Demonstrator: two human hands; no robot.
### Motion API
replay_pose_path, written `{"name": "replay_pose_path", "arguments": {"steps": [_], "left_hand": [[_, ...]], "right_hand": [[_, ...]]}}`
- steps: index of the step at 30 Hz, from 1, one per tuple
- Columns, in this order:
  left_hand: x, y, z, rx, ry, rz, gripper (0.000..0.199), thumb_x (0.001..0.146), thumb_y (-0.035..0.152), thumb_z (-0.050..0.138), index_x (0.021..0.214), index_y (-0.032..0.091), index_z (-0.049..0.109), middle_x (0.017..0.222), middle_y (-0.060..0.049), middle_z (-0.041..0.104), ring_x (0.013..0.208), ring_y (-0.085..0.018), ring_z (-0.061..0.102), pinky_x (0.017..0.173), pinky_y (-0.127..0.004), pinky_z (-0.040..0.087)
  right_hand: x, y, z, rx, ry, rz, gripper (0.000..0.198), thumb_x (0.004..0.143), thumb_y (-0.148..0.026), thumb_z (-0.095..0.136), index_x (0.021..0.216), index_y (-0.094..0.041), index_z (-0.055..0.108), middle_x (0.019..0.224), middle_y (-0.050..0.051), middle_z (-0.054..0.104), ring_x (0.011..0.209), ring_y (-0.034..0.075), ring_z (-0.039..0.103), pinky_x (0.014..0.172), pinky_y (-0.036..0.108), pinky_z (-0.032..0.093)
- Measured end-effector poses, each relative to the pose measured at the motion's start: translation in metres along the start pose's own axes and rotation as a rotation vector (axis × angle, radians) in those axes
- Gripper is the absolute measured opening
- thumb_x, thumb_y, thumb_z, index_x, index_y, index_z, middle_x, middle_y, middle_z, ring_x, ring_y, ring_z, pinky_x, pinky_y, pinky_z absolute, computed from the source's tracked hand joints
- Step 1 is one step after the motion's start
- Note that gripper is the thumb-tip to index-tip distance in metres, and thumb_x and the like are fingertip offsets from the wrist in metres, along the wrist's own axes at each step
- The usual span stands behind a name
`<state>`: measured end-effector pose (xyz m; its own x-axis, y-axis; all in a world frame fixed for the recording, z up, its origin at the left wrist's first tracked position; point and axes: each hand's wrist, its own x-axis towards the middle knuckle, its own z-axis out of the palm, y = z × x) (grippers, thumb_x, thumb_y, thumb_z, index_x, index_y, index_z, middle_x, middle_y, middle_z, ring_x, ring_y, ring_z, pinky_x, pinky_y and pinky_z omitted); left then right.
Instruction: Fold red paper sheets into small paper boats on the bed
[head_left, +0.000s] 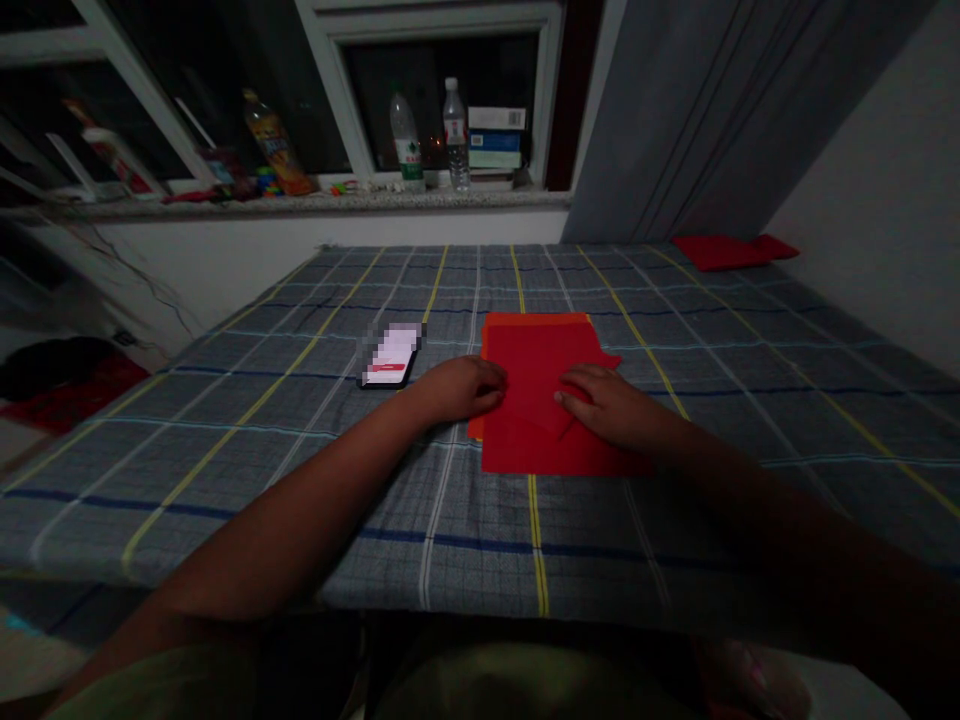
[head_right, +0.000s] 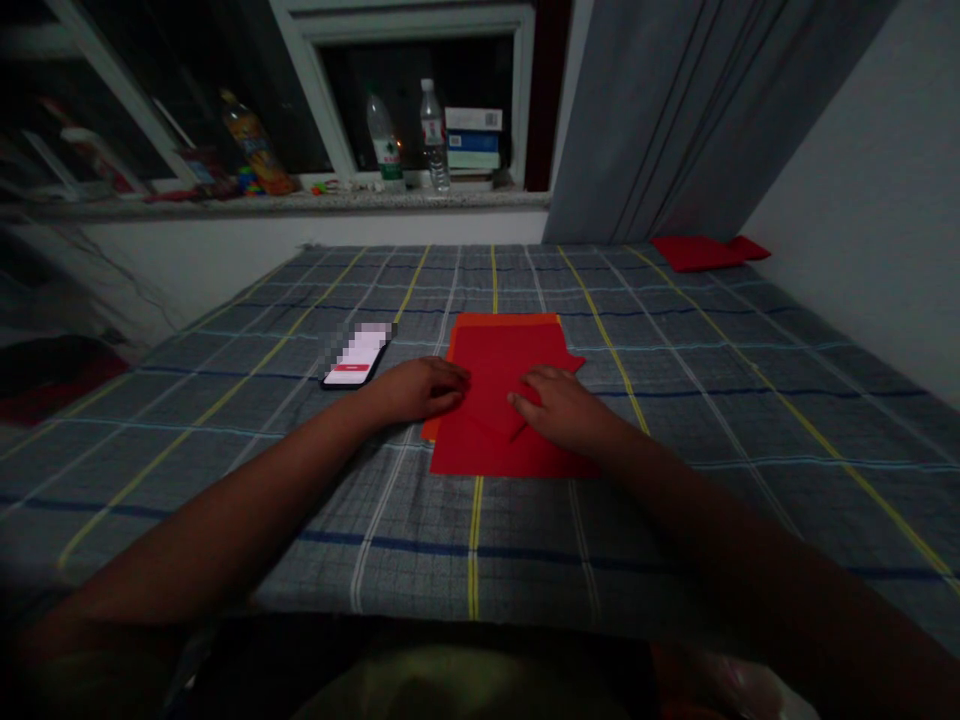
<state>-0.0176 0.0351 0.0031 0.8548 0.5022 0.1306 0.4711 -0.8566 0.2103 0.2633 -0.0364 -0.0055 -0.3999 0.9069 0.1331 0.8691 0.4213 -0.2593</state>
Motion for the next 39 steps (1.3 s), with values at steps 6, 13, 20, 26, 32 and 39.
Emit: {"name": "replay_pose_path", "arguments": {"steps": [6,13,20,26,32,39], "left_hand": [[-0.002,-0.006,0.001,0.022,0.006,-0.054,0.025,0.097,0.026,0.064,0.117,0.017,0.077,0.126,-0.011,0.076,0.121,-0.024,0.07,0.109,-0.038,0.051],[-0.001,-0.006,0.0,-0.006,-0.012,-0.053,0.026,0.098,0.025,0.063,0.117,0.014,0.077,0.128,-0.014,0.075,0.124,-0.025,0.069,0.111,-0.04,0.051],[0.0,-0.008,0.001,-0.013,-0.01,-0.062,0.025,0.097,0.025,0.065,0.115,0.014,0.077,0.128,-0.015,0.075,0.122,-0.026,0.07,0.108,-0.042,0.052],[0.0,-0.009,0.002,-0.02,-0.015,-0.053,0.024,0.098,0.026,0.063,0.115,0.016,0.077,0.126,-0.013,0.076,0.122,-0.024,0.069,0.109,-0.04,0.051],[-0.005,-0.012,-0.001,-0.127,0.004,-0.078,0.022,0.096,0.023,0.062,0.109,0.016,0.078,0.131,-0.012,0.074,0.123,-0.023,0.069,0.109,-0.036,0.051],[-0.009,-0.023,-0.003,-0.281,-0.025,-0.156,0.03,0.09,0.021,0.063,0.117,0.018,0.076,0.138,-0.009,0.071,0.127,-0.021,0.067,0.113,-0.037,0.049]], "right_hand": [[-0.003,-0.004,0.001,-0.097,0.013,0.039,0.049,0.106,-0.036,0.033,0.138,-0.016,0.065,0.151,0.019,0.059,0.14,0.037,0.053,0.114,0.062,0.041],[0.002,0.012,-0.011,-0.189,0.019,-0.028,0.039,0.1,-0.018,0.04,0.121,-0.015,0.072,0.124,0.018,0.071,0.122,0.032,0.062,0.108,0.046,0.047],[0.009,0.031,-0.007,-0.185,0.004,0.0,0.041,0.095,-0.007,0.039,0.118,-0.013,0.073,0.124,0.017,0.072,0.118,0.028,0.065,0.103,0.038,0.049],[0.011,0.033,-0.011,-0.183,-0.034,0.001,0.032,0.097,-0.011,0.044,0.11,-0.013,0.074,0.117,0.017,0.072,0.113,0.028,0.067,0.1,0.039,0.05],[0.007,0.031,-0.019,-0.167,-0.102,-0.056,0.031,0.098,-0.026,0.054,0.119,-0.012,0.071,0.123,0.019,0.071,0.116,0.032,0.067,0.102,0.042,0.051],[-0.002,0.02,-0.02,-0.209,-0.171,-0.077,0.063,0.095,-0.05,0.061,0.139,-0.005,0.06,0.137,0.027,0.064,0.122,0.039,0.064,0.103,0.049,0.052]]}}
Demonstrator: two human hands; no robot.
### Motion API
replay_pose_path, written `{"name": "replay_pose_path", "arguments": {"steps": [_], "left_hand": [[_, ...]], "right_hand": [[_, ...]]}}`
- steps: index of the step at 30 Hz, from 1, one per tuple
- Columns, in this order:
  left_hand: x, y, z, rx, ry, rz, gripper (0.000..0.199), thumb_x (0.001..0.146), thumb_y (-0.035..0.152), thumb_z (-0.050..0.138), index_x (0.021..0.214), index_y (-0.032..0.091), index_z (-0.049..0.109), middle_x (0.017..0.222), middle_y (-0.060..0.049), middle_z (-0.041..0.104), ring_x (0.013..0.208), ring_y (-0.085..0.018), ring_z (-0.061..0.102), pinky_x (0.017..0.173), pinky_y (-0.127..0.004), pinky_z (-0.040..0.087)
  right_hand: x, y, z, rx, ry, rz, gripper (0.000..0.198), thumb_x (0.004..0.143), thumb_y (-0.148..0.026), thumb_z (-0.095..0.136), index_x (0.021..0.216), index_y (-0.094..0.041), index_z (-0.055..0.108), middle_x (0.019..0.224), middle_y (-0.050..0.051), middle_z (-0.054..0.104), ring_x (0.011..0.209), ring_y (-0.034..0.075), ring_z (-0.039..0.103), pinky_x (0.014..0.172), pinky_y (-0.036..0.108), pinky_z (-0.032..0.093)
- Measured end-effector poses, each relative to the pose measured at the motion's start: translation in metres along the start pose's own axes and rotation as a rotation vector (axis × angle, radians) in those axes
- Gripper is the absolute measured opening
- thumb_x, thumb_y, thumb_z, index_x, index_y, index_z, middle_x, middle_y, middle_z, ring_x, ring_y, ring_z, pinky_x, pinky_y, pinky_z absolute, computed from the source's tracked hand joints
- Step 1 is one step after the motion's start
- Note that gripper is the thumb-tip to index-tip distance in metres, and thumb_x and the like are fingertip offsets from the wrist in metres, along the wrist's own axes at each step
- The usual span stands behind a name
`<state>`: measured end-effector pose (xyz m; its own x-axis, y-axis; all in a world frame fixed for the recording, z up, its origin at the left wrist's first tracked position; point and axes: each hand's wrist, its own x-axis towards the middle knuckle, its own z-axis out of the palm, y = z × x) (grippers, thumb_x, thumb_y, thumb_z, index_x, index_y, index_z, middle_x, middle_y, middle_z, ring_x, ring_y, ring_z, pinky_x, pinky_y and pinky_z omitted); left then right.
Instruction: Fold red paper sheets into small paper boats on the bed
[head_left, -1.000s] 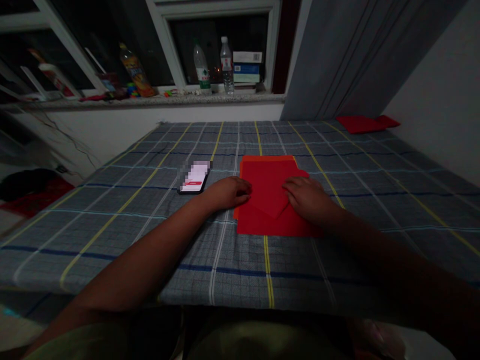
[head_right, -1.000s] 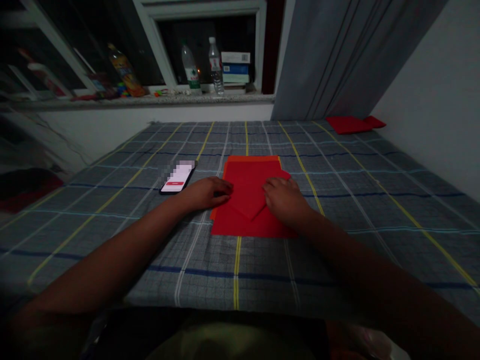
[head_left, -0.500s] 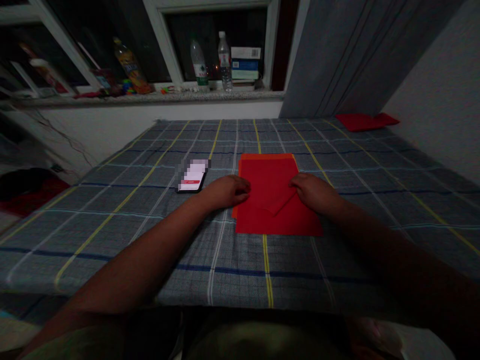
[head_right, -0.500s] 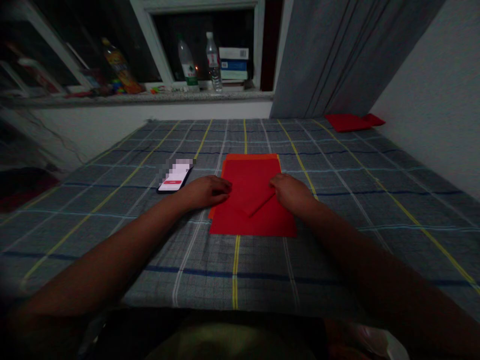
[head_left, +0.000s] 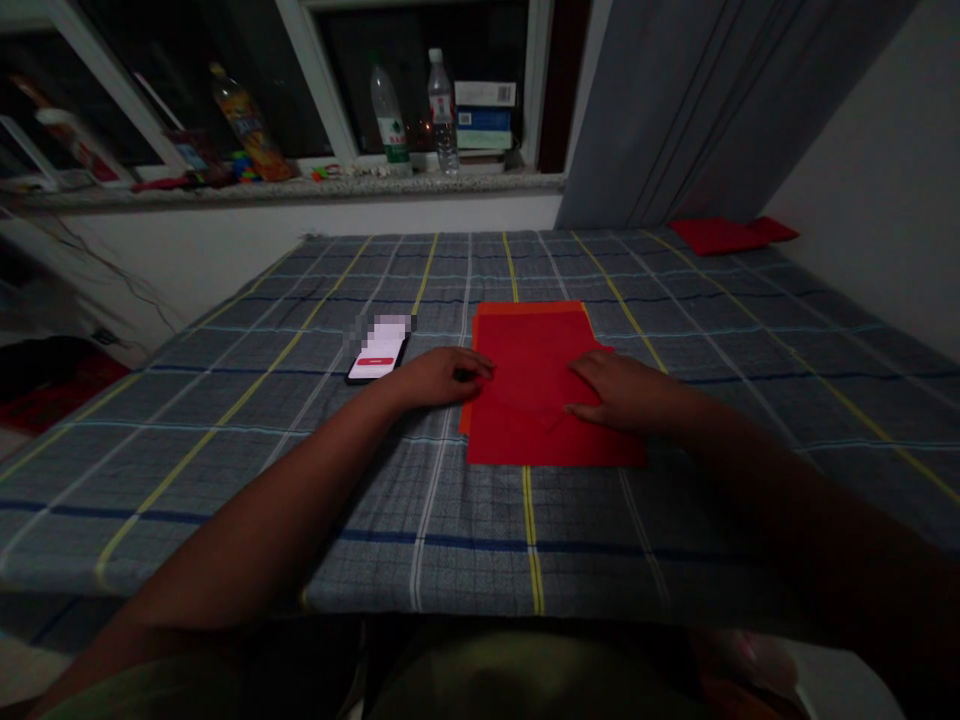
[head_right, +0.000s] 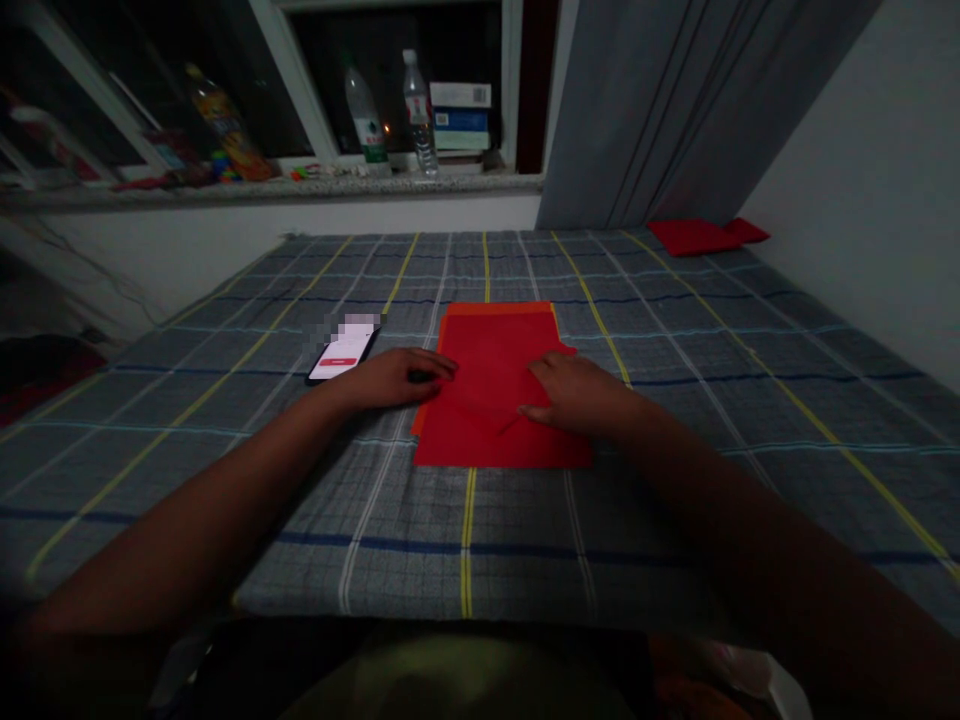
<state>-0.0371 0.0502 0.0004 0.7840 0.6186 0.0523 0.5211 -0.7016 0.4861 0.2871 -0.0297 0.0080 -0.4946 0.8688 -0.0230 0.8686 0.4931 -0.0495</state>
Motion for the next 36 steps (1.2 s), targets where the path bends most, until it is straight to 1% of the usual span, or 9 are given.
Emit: {"name": "replay_pose_path", "arguments": {"steps": [4,6,11,16,21,24,28,32,36], "left_hand": [[-0.001,-0.007,-0.001,-0.047,0.003,-0.029,0.052,0.083,0.007,0.051,0.13,0.019,0.071,0.14,-0.008,0.07,0.127,-0.02,0.066,0.115,-0.038,0.048],[0.0,-0.01,0.0,-0.07,0.021,-0.038,0.056,0.082,0.005,0.048,0.13,0.02,0.071,0.137,-0.008,0.071,0.125,-0.02,0.067,0.114,-0.039,0.049],[0.001,-0.016,0.005,-0.101,0.076,-0.064,0.045,0.092,0.014,0.046,0.127,0.022,0.073,0.131,-0.007,0.074,0.117,-0.019,0.07,0.11,-0.037,0.052],[0.001,-0.014,0.007,-0.062,0.097,-0.085,0.034,0.099,0.029,0.054,0.126,0.022,0.073,0.129,-0.008,0.075,0.118,-0.022,0.07,0.109,-0.04,0.052],[0.003,-0.017,0.011,-0.015,0.118,0.013,0.029,0.096,0.026,0.06,0.12,0.02,0.075,0.13,-0.009,0.074,0.121,-0.021,0.069,0.112,-0.04,0.05],[0.004,-0.025,0.013,-0.021,0.143,0.08,0.024,0.097,0.022,0.058,0.112,0.019,0.077,0.127,-0.009,0.075,0.122,-0.02,0.068,0.113,-0.039,0.05],[0.003,-0.03,0.014,0.006,0.199,0.103,0.024,0.097,0.02,0.056,0.108,0.021,0.078,0.135,-0.009,0.071,0.128,-0.02,0.065,0.116,-0.042,0.047],[0.001,-0.024,0.012,0.004,0.188,0.114,0.027,0.1,0.022,0.053,0.114,0.021,0.076,0.137,-0.009,0.07,0.131,-0.02,0.062,0.118,-0.043,0.045],[0.0,-0.017,0.01,0.003,0.173,0.09,0.029,0.101,0.024,0.053,0.124,0.021,0.071,0.136,-0.01,0.07,0.132,-0.02,0.062,0.118,-0.044,0.045]], "right_hand": [[-0.002,-0.006,-0.002,-0.031,0.001,-0.003,0.062,0.097,-0.05,0.058,0.141,-0.006,0.059,0.138,0.027,0.063,0.121,0.039,0.065,0.102,0.048,0.053],[-0.002,-0.007,-0.003,-0.059,-0.008,0.001,0.062,0.098,-0.05,0.057,0.141,-0.007,0.059,0.14,0.027,0.063,0.122,0.04,0.065,0.104,0.05,0.052],[0.0,0.0,0.002,-0.098,0.042,0.034,0.059,0.099,-0.052,0.056,0.14,-0.01,0.061,0.148,0.025,0.058,0.134,0.043,0.056,0.112,0.062,0.043],[0.003,0.005,0.008,-0.116,0.137,-0.007,0.056,0.098,-0.047,0.058,0.14,-0.01,0.062,0.149,0.024,0.058,0.137,0.042,0.054,0.113,0.059,0.043],[0.006,-0.007,0.008,-0.028,0.127,-0.102,0.042,0.101,-0.027,0.048,0.133,-0.009,0.067,0.137,0.02,0.067,0.127,0.032,0.063,0.111,0.046,0.049],[0.005,-0.014,0.007,0.012,0.092,-0.12,0.042,0.102,-0.032,0.048,0.128,-0.008,0.07,0.136,0.021,0.069,0.127,0.033,0.064,0.113,0.047,0.048],[0.003,-0.016,0.005,0.05,0.08,-0.099,0.054,0.099,-0.043,0.055,0.136,-0.004,0.066,0.141,0.024,0.065,0.132,0.036,0.061,0.115,0.048,0.046],[0.001,-0.013,0.006,0.073,0.055,-0.101,0.06,0.098,-0.041,0.054,0.143,-0.002,0.061,0.149,0.026,0.059,0.139,0.036,0.056,0.119,0.048,0.043],[0.001,-0.006,0.008,0.103,0.057,-0.116,0.057,0.098,-0.036,0.051,0.147,-0.008,0.059,0.154,0.023,0.056,0.144,0.034,0.051,0.12,0.05,0.041]]}}
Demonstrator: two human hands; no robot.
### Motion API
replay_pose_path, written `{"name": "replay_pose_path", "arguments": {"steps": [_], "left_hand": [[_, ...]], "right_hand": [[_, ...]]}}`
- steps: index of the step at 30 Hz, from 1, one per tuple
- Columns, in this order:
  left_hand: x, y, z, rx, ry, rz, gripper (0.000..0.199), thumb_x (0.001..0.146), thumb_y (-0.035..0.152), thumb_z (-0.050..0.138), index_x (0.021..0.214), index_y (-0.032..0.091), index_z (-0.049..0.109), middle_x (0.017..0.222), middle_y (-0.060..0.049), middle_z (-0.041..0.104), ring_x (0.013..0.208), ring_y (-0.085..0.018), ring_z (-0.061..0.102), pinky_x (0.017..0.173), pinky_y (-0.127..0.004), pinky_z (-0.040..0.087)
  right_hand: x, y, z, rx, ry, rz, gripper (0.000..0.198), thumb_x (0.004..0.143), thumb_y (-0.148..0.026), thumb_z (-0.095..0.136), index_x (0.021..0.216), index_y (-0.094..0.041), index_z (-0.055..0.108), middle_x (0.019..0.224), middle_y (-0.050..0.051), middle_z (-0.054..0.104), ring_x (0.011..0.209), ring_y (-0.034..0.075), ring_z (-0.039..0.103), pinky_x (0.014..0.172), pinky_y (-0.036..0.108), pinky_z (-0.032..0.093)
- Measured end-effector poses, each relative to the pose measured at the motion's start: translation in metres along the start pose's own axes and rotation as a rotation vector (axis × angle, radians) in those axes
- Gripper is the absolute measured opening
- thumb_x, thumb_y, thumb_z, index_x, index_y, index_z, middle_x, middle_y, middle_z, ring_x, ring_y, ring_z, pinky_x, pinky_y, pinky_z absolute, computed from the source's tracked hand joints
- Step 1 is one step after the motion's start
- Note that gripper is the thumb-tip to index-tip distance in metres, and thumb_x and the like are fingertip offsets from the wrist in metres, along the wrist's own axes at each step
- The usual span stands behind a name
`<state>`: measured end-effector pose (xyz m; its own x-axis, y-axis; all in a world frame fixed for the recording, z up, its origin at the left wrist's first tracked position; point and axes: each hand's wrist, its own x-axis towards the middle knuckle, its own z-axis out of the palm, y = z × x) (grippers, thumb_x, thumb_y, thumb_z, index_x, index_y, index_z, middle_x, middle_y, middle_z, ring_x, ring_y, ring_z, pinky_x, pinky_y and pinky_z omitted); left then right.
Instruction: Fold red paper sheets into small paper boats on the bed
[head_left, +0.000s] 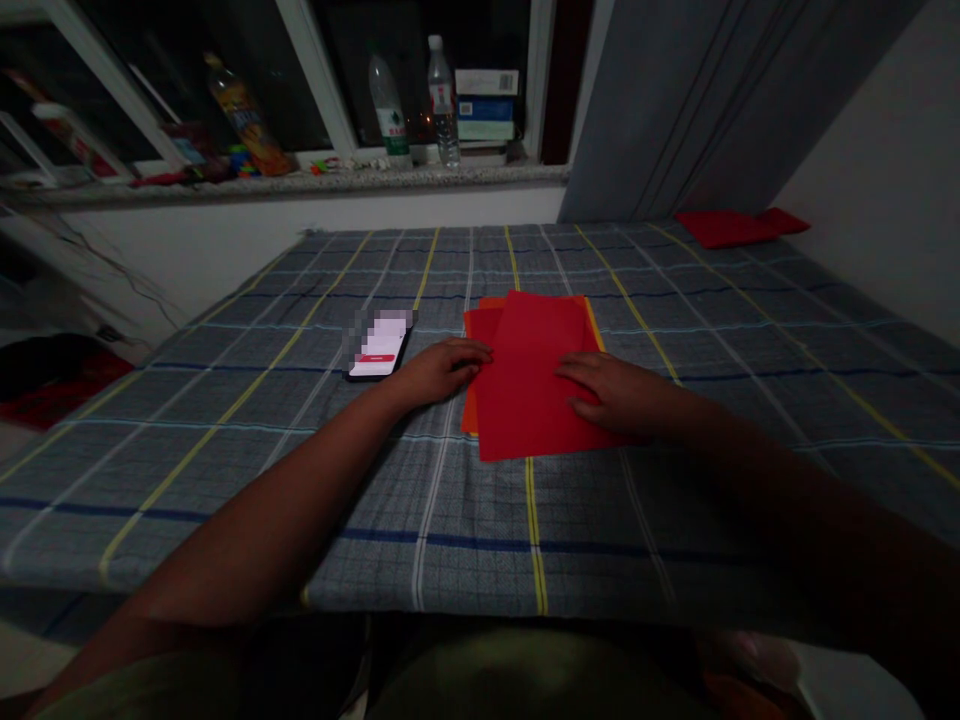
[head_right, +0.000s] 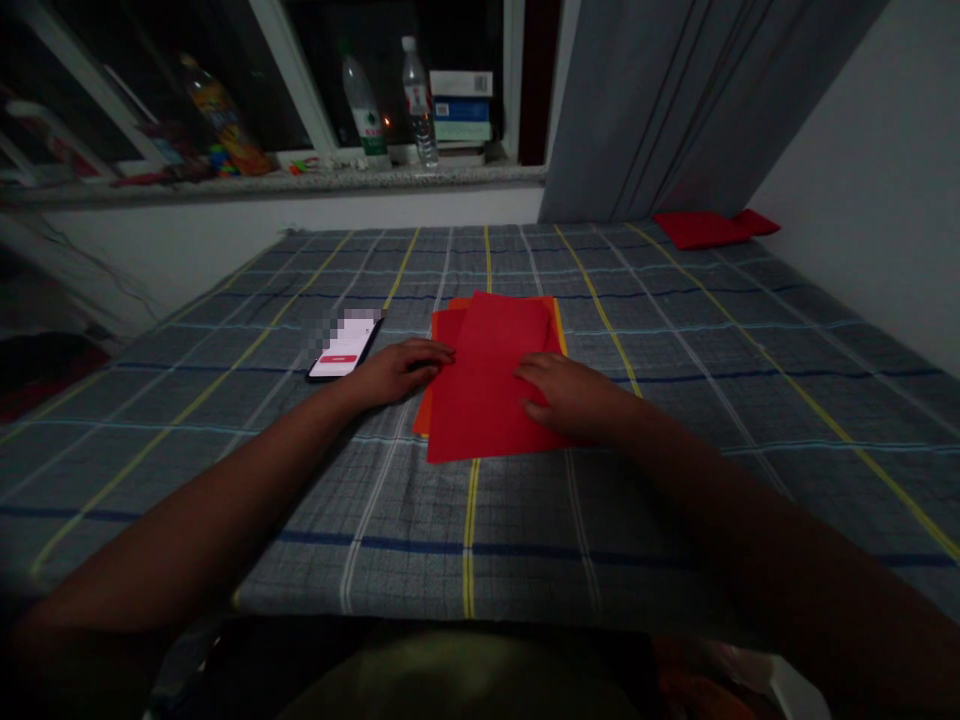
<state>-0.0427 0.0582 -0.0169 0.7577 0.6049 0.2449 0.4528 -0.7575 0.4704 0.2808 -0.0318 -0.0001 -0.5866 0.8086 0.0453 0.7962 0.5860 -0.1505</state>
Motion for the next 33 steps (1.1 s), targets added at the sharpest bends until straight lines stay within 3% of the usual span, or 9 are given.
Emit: {"name": "replay_pose_path", "arguments": {"steps": [12,20,24,33], "left_hand": [[0.0,0.005,0.002,0.04,-0.036,-0.026,0.028,0.097,0.036,0.065,0.12,0.019,0.071,0.141,-0.013,0.065,0.135,-0.024,0.059,0.119,-0.046,0.044],[0.002,0.005,0.002,0.036,-0.042,-0.038,0.028,0.093,0.036,0.07,0.117,0.02,0.07,0.139,-0.012,0.066,0.133,-0.025,0.06,0.119,-0.044,0.043],[0.002,0.004,0.003,0.018,-0.037,-0.026,0.029,0.092,0.036,0.071,0.116,0.019,0.071,0.137,-0.013,0.067,0.133,-0.025,0.06,0.118,-0.044,0.043],[0.003,0.002,0.003,-0.007,-0.037,-0.038,0.028,0.091,0.036,0.071,0.115,0.021,0.071,0.136,-0.012,0.067,0.13,-0.024,0.062,0.117,-0.044,0.044]], "right_hand": [[0.0,0.013,0.009,0.048,0.045,-0.025,0.054,0.098,-0.029,0.049,0.148,-0.011,0.059,0.156,0.02,0.054,0.147,0.033,0.049,0.121,0.053,0.04],[0.008,0.029,0.006,0.051,0.085,-0.027,0.046,0.099,-0.017,0.041,0.133,-0.02,0.072,0.144,0.01,0.068,0.137,0.024,0.06,0.12,0.046,0.045],[0.011,0.033,0.007,0.054,0.126,-0.035,0.045,0.097,-0.013,0.043,0.127,-0.018,0.075,0.139,0.011,0.071,0.132,0.025,0.064,0.118,0.046,0.046],[0.007,0.04,0.002,0.111,-0.002,-0.014,0.048,0.095,-0.023,0.055,0.142,-0.02,0.065,0.153,0.012,0.06,0.14,0.028,0.058,0.119,0.048,0.044]]}}
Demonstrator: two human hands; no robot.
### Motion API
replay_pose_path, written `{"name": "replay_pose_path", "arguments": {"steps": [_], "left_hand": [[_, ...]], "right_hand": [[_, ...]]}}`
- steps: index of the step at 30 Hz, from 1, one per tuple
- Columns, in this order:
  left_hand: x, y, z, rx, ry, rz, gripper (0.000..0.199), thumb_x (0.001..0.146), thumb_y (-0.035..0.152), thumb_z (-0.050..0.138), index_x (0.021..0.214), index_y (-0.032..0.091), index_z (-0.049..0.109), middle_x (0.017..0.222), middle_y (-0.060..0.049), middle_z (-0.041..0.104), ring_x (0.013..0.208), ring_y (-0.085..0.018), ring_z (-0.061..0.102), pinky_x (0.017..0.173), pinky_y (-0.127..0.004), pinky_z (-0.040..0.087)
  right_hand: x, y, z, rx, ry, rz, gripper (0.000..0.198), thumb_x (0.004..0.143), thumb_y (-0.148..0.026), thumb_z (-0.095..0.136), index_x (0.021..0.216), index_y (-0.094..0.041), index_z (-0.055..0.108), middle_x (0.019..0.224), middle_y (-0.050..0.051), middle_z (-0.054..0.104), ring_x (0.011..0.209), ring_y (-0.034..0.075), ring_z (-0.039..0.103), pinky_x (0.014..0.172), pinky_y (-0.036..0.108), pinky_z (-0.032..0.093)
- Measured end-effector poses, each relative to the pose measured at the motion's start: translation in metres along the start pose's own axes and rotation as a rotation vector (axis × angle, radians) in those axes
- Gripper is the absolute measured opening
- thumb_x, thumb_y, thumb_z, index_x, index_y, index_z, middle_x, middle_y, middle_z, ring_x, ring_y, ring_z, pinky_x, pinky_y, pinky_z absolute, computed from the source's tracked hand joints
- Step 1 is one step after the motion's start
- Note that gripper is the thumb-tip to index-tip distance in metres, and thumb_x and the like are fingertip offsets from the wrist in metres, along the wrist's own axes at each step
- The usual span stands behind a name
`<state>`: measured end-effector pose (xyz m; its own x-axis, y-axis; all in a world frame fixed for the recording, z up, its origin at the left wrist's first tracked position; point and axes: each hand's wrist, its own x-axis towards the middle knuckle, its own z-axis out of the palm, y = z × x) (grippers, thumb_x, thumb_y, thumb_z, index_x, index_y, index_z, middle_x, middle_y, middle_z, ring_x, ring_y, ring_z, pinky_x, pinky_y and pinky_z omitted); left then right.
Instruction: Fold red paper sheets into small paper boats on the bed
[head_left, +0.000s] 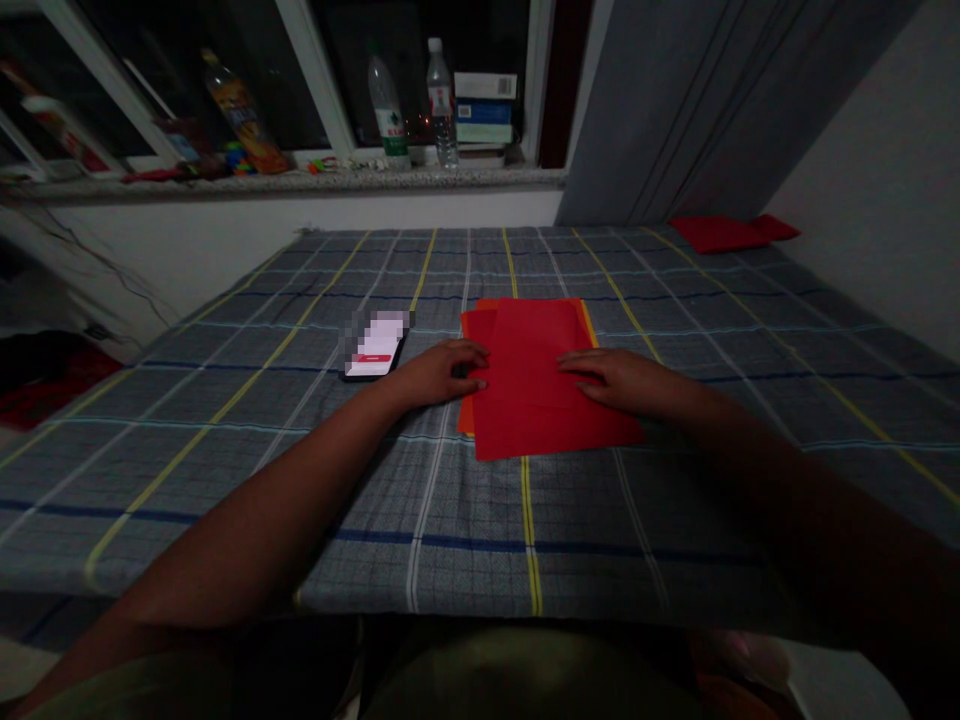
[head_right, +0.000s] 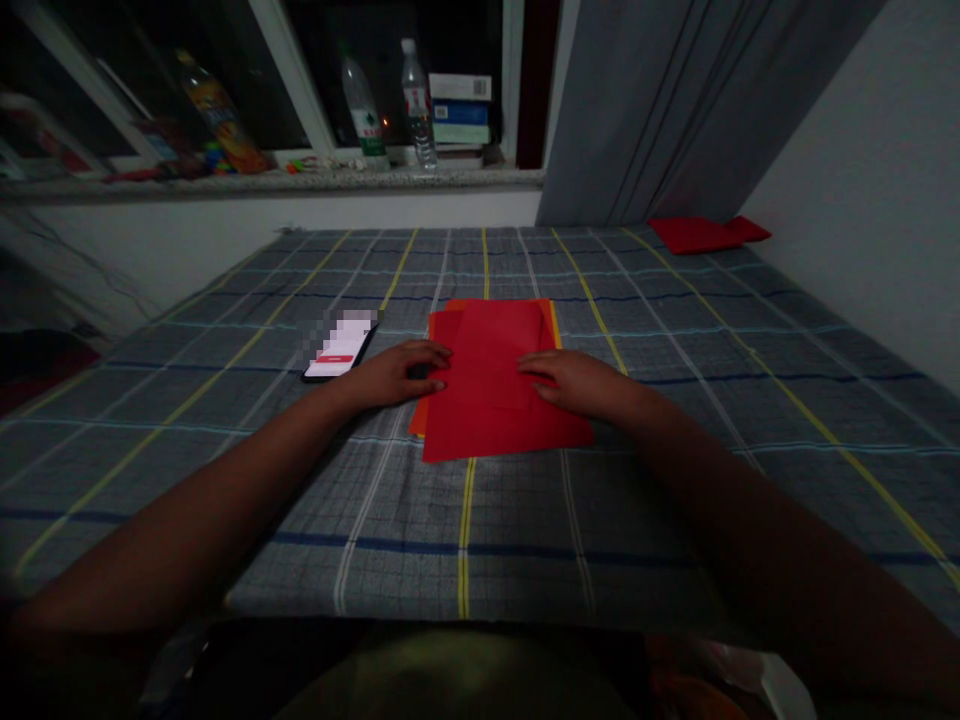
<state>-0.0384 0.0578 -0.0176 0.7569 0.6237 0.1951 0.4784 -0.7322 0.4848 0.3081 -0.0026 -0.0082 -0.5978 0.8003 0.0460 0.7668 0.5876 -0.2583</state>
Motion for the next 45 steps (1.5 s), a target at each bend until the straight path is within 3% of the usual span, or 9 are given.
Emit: {"name": "replay_pose_path", "arguments": {"steps": [12,16,20,26,33,38,45], "left_hand": [[0.0,0.0,-0.001,0.016,-0.011,-0.001,0.028,0.092,0.036,0.071,0.115,0.021,0.071,0.137,-0.011,0.067,0.133,-0.024,0.061,0.118,-0.043,0.044],[0.0,-0.001,-0.001,0.018,-0.008,0.012,0.028,0.091,0.036,0.072,0.115,0.02,0.071,0.136,-0.012,0.067,0.132,-0.023,0.061,0.117,-0.041,0.044],[0.0,-0.002,-0.001,0.017,-0.009,0.009,0.029,0.091,0.034,0.073,0.116,0.019,0.071,0.137,-0.013,0.066,0.131,-0.024,0.061,0.117,-0.041,0.044],[0.0,-0.001,-0.001,0.02,-0.015,0.001,0.029,0.092,0.035,0.072,0.116,0.02,0.07,0.137,-0.012,0.066,0.13,-0.023,0.062,0.116,-0.04,0.044],[0.0,0.002,-0.002,0.031,-0.02,0.002,0.029,0.092,0.035,0.071,0.117,0.019,0.07,0.137,-0.013,0.066,0.129,-0.024,0.062,0.114,-0.04,0.045],[-0.001,0.001,-0.002,0.065,-0.024,0.016,0.032,0.093,0.035,0.07,0.12,0.018,0.07,0.138,-0.014,0.066,0.133,-0.025,0.06,0.116,-0.042,0.045],[-0.003,0.022,-0.007,0.159,0.045,0.141,0.034,0.096,0.029,0.065,0.127,0.016,0.069,0.137,-0.015,0.067,0.132,-0.026,0.06,0.116,-0.047,0.045]], "right_hand": [[-0.008,0.001,-0.007,0.069,-0.126,0.008,0.081,0.084,-0.044,0.074,0.157,-0.019,0.05,0.167,0.014,0.042,0.151,0.034,0.044,0.124,0.053,0.038],[-0.007,0.004,-0.007,0.05,-0.111,-0.032,0.064,0.094,-0.041,0.062,0.154,-0.02,0.054,0.162,0.012,0.049,0.15,0.03,0.046,0.123,0.052,0.039],[0.0,0.001,-0.002,0.002,0.002,-0.047,0.048,0.1,-0.021,0.042,0.14,-0.018,0.067,0.149,0.012,0.064,0.139,0.025,0.058,0.12,0.048,0.043],[0.002,-0.005,0.0,-0.044,0.026,-0.064,0.044,0.096,-0.026,0.053,0.137,-0.018,0.068,0.147,0.013,0.065,0.136,0.029,0.06,0.118,0.049,0.045],[-0.003,-0.011,-0.005,0.008,-0.072,0.009,0.066,0.089,-0.04,0.065,0.148,-0.011,0.059,0.159,0.02,0.052,0.146,0.034,0.05,0.123,0.05,0.039],[-0.004,-0.015,-0.001,0.036,-0.067,0.038,0.085,0.078,-0.048,0.076,0.152,-0.011,0.055,0.162,0.021,0.047,0.148,0.037,0.046,0.125,0.05,0.037],[-0.006,-0.024,-0.005,0.009,-0.091,0.062,0.086,0.085,-0.058,0.07,0.152,-0.006,0.053,0.162,0.024,0.046,0.15,0.038,0.044,0.125,0.052,0.034]]}}
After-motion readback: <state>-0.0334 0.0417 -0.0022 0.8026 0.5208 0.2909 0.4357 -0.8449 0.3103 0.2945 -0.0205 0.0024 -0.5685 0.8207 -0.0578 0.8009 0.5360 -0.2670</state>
